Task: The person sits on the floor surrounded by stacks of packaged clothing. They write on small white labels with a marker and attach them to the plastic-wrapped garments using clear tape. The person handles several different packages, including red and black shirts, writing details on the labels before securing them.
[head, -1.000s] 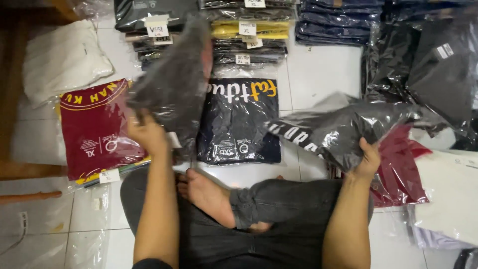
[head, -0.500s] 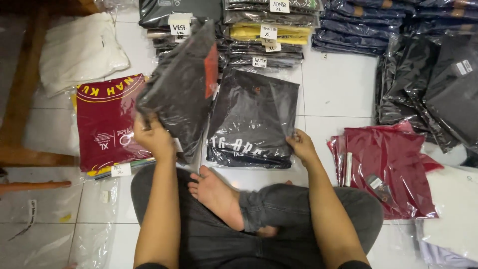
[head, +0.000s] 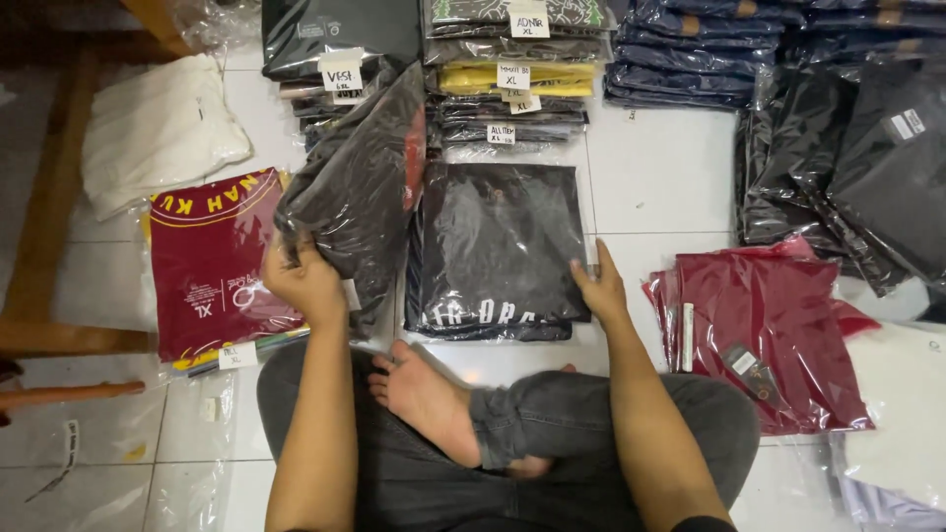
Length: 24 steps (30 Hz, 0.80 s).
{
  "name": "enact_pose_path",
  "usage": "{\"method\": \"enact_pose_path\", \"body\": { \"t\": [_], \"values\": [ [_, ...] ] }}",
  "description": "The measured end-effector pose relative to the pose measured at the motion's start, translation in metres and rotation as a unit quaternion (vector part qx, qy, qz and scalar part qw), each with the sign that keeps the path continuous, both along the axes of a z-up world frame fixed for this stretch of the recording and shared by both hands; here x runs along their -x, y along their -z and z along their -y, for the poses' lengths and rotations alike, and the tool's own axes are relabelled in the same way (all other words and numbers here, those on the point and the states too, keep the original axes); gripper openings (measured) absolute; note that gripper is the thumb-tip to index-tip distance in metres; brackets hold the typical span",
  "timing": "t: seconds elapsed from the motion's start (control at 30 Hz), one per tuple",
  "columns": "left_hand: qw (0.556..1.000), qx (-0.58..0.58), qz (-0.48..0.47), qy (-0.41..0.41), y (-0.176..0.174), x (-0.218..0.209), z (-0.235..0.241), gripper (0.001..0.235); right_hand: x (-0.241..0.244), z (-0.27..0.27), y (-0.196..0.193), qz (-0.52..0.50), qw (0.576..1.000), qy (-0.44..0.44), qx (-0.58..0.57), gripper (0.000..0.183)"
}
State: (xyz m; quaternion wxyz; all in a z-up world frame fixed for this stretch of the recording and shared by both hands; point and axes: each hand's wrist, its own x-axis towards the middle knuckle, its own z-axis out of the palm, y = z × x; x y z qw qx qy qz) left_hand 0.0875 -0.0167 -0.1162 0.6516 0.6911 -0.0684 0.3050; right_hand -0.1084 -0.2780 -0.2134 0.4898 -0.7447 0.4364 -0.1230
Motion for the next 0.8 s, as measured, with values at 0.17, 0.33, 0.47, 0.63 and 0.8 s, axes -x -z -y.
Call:
{"method": "enact_pose_path", "body": {
  "t": [0.17,0.33,0.47,0.63,0.8],
  "values": [
    [1.000,0.000,0.014,0.001,0.002,-0.006,-0.002,0.022,-0.014,-0.004,0.018,0.055,0.987,-0.135,0.068,0.068],
    [1.000,-0.002,0.018,0.000,0.000,-0.007,-0.002,0.022,-0.018,-0.017,0.016,0.110,0.976,-0.188,-0.008,0.065],
    [0.999,-0.003,0.032,-0.012,-0.006,-0.002,0.002,0.023,-0.016,-0.021,0.007,-0.008,0.962,-0.158,0.224,0.063],
    [0.993,-0.035,0.106,-0.035,-0.012,0.013,0.017,0.021,-0.019,-0.043,-0.016,-0.002,0.866,-0.036,0.498,0.055],
    [0.910,-0.280,0.278,0.133,-0.022,0.056,0.045,0.029,-0.027,-0.038,0.061,0.305,0.933,-0.137,-0.131,0.046]
  ]
}}
